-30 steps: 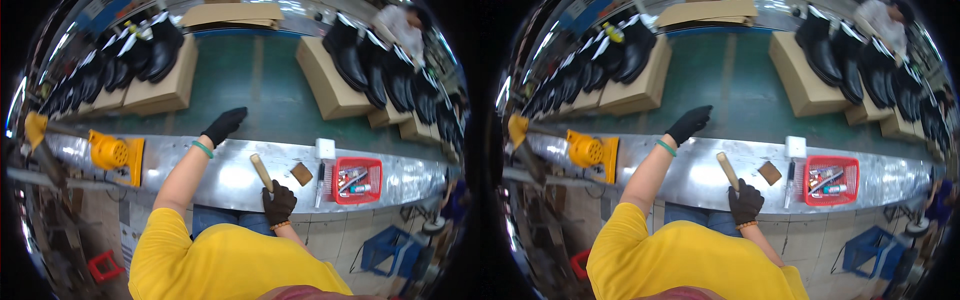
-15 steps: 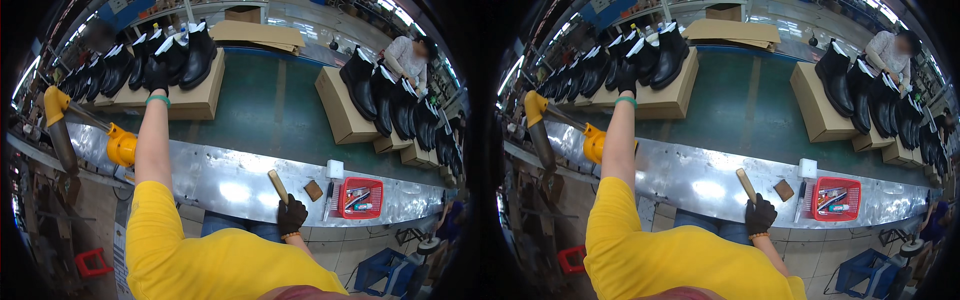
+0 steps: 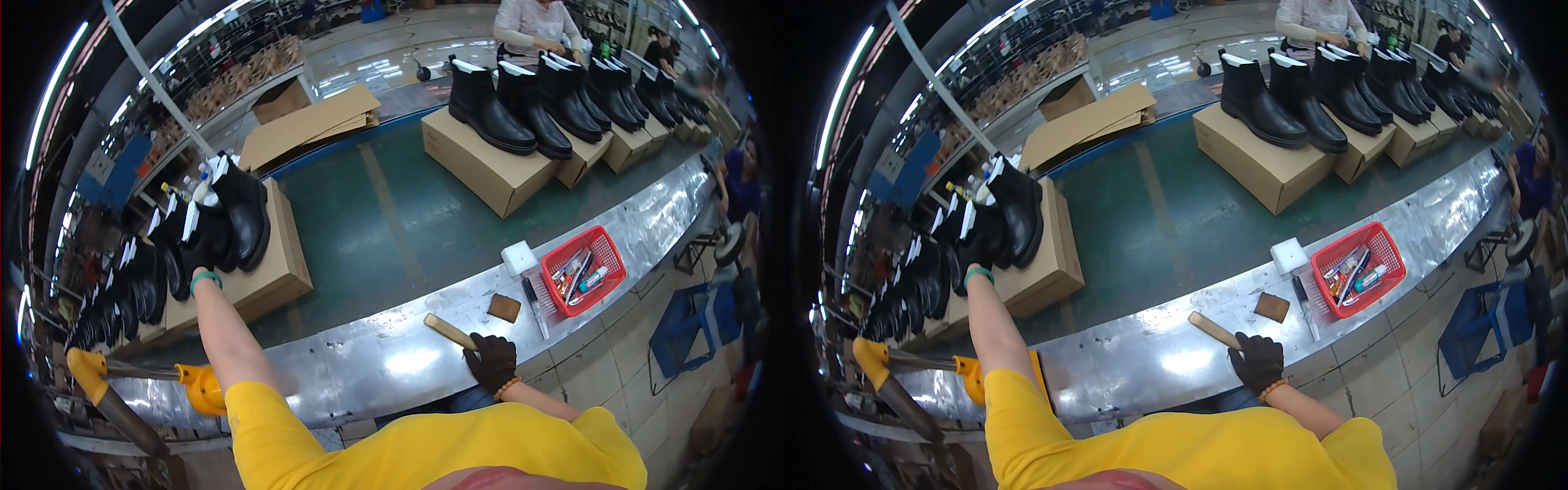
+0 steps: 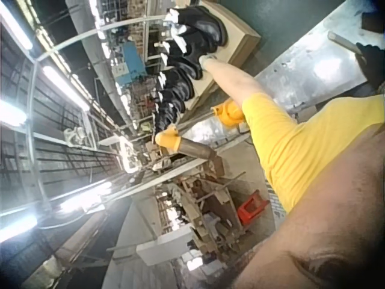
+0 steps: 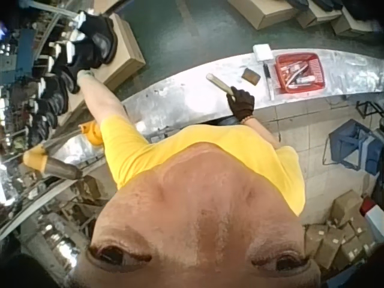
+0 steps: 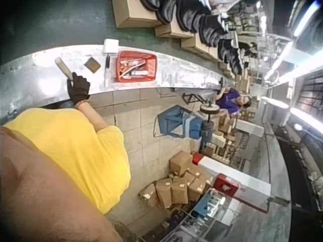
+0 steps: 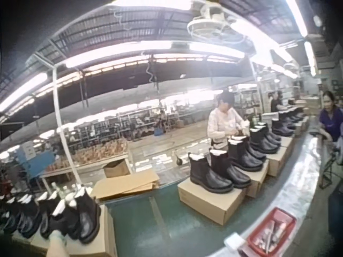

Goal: The person cleans black leather boots on a factory assembly line. They pick up boots from a conveyor belt, use a wooden brush to scrub the soles and sides, and then wipe the boots with a white cloth. The cleaned boots are placed back onto the conveyor belt.

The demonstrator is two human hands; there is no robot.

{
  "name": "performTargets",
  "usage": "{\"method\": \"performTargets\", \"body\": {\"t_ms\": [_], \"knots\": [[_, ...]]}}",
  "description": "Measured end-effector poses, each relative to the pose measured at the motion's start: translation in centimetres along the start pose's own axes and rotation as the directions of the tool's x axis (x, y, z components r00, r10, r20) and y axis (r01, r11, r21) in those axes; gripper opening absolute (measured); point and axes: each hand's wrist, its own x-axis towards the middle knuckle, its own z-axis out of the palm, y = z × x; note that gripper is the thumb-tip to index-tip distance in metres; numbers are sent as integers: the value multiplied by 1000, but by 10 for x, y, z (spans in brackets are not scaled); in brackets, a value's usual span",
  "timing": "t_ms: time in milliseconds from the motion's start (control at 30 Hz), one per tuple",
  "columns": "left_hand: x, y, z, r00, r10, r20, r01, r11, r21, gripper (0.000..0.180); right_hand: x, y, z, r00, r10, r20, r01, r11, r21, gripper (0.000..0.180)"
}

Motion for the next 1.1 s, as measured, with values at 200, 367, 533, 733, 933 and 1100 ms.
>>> {"method": "performTargets", "body": {"t_ms": [200,367,533,733,933,1100], "knots": [[-22,41,-16,1000,6,-11,-3,967,256,55,-3,0,2,998,-31,-57,33,999,32,34],[-36,46,-25,998,52,32,-60,906,419,52,-2,1,2,999,-25,-44,26,1000,17,33],[-58,94,-27,976,210,54,-212,976,49,45,-3,0,3,1000,-9,-18,9,1000,-3,33],[-28,86,-11,980,-122,160,105,988,112,44,-3,0,3,999,-9,-50,9,1000,-1,33],[-2,30,-3,997,81,3,-80,986,145,39,1,-1,4,1000,0,6,0,1000,1,34],[-21,66,-7,984,146,100,-171,924,341,44,0,-1,8,996,-28,-79,27,999,-20,32]]}}
